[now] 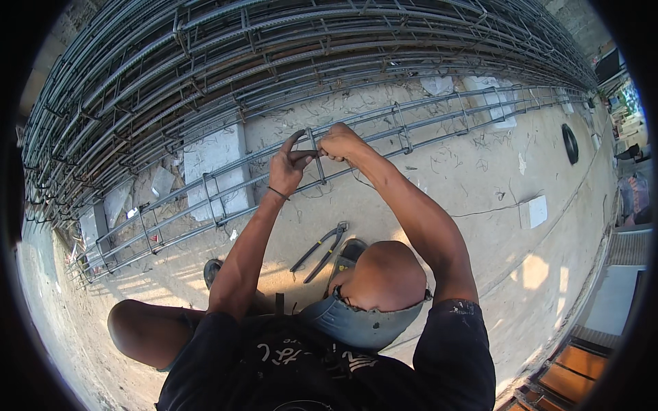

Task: The person secures reinforcement bars by twisting wire around the junctions using pliers.

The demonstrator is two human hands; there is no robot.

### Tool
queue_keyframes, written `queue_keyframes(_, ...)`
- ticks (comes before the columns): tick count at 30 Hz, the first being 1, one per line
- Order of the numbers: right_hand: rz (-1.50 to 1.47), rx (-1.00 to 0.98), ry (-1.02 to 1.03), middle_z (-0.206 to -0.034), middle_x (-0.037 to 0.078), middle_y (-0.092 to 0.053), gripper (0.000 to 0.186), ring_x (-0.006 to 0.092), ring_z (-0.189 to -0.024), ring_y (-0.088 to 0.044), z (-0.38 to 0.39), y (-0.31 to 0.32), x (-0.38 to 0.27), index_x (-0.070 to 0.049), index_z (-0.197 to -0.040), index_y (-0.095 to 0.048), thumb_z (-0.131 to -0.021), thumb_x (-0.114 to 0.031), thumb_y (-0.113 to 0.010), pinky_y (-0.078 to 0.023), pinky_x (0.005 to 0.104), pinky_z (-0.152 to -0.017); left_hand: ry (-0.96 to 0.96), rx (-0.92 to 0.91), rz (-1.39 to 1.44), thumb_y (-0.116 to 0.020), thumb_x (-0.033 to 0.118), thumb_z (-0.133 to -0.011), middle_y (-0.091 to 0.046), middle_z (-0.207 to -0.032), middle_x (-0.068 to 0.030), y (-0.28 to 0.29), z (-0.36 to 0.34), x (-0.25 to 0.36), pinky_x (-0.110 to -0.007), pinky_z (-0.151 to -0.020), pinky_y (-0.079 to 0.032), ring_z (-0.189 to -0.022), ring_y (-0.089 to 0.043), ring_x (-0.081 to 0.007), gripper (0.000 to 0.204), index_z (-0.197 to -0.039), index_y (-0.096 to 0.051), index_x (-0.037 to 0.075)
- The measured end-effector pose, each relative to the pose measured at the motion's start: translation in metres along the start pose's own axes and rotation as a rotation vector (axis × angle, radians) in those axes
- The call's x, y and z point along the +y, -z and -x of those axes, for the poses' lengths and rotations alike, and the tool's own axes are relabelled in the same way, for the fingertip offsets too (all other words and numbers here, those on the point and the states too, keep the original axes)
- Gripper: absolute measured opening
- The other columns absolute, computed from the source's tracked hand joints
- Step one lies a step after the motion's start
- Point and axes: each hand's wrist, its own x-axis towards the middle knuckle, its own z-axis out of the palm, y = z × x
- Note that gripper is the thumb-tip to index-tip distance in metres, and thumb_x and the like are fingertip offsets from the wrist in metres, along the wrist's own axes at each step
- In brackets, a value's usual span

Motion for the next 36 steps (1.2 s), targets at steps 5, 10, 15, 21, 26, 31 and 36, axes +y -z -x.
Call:
queue_keyframes(5,-0.233,-0.066,0.047,-0.063,0.005,-0.055,0.017,0.0085,-0.048,-0.045,0.014,-0.003,-0.012,0.005,-0.074,-0.060,-0.084,-0.007,-0.053,-0.032,0.0224,-0.038,-0.009,-0.254,0.039,-0.072,0.001,-0.074,-0.071,-0.078,-0.0056,0.015,-0.033,-0.008,-0.027,-0.070,-0.053,-0.079,-0.067,-0.0114,0.033,-0.106,-0.064,0.002)
queue_keyframes(10,-0.278,-0.068,0.091,-0.066,0.007,-0.060,0.013,0.0122,-0.053,-0.054,0.027,0.002,-0.006,0.003,-0.076,-0.063,-0.083,-0.007,-0.059,-0.041,0.0258,-0.043,-0.091,-0.145,-0.210,-0.073,0.002,-0.071,-0.070,-0.073,-0.0072,0.001,-0.039,-0.008,-0.027,-0.063,-0.053,-0.068,-0.066,-0.0149,0.011,-0.081,-0.071,0.003)
queue_keyframes(15,0.131,0.145,0.502,-0.072,0.016,-0.065,0.017,0.0277,-0.062,-0.064,0.013,0.002,0.050,0.004,-0.085,-0.065,-0.082,-0.013,-0.066,-0.048,0.0356,-0.054,0.009,-0.105,-0.124,-0.071,0.001,-0.069,-0.070,-0.077,-0.0106,-0.006,-0.041,0.009,-0.029,-0.060,-0.052,-0.064,-0.067,-0.0191,0.011,-0.080,-0.070,0.004)
queue_keyframes(21,0.474,0.521,0.509,-0.075,0.024,-0.063,0.018,0.0423,-0.075,-0.062,0.020,-0.044,0.039,0.004,-0.083,-0.063,-0.082,-0.014,-0.064,-0.048,0.0457,-0.067,0.005,-0.072,-0.016,-0.069,-0.001,-0.075,-0.070,-0.074,-0.0093,0.002,-0.041,-0.008,-0.025,-0.058,-0.053,-0.067,-0.066,-0.0110,0.010,-0.085,-0.068,-0.001)
queue_keyframes(26,0.259,0.494,0.401,-0.076,0.025,-0.063,0.017,0.0419,-0.076,-0.062,0.009,-0.038,0.061,0.004,-0.081,-0.062,-0.082,-0.013,-0.062,-0.048,0.0458,-0.068,-0.022,0.089,-0.210,-0.064,-0.003,-0.074,-0.068,-0.070,-0.0097,-0.005,-0.022,-0.001,-0.028,-0.057,-0.052,-0.062,-0.066,-0.0146,0.007,-0.080,-0.066,0.001)
queue_keyframes(31,0.638,0.373,0.475,-0.075,0.026,-0.063,0.019,0.0408,-0.074,-0.063,-0.009,-0.024,0.034,0.006,-0.078,-0.063,-0.081,-0.012,-0.062,-0.049,0.0448,-0.068,-0.281,0.394,-0.243,-0.061,-0.004,-0.072,-0.066,-0.069,-0.0116,-0.034,0.030,-0.004,-0.031,-0.057,-0.051,-0.059,-0.066,-0.0232,0.008,-0.076,-0.063,0.003)
queue_keyframes(36,0.643,0.089,0.347,-0.068,0.020,-0.064,0.027,0.0286,-0.068,-0.067,0.001,-0.013,-0.003,0.006,-0.076,-0.065,-0.081,-0.020,-0.070,-0.050,0.0426,-0.061,0.102,0.565,0.215,-0.059,-0.002,-0.080,-0.068,-0.083,-0.0107,-0.075,0.048,0.029,-0.029,-0.070,-0.051,-0.077,-0.067,-0.0192,0.004,-0.083,-0.062,-0.001)
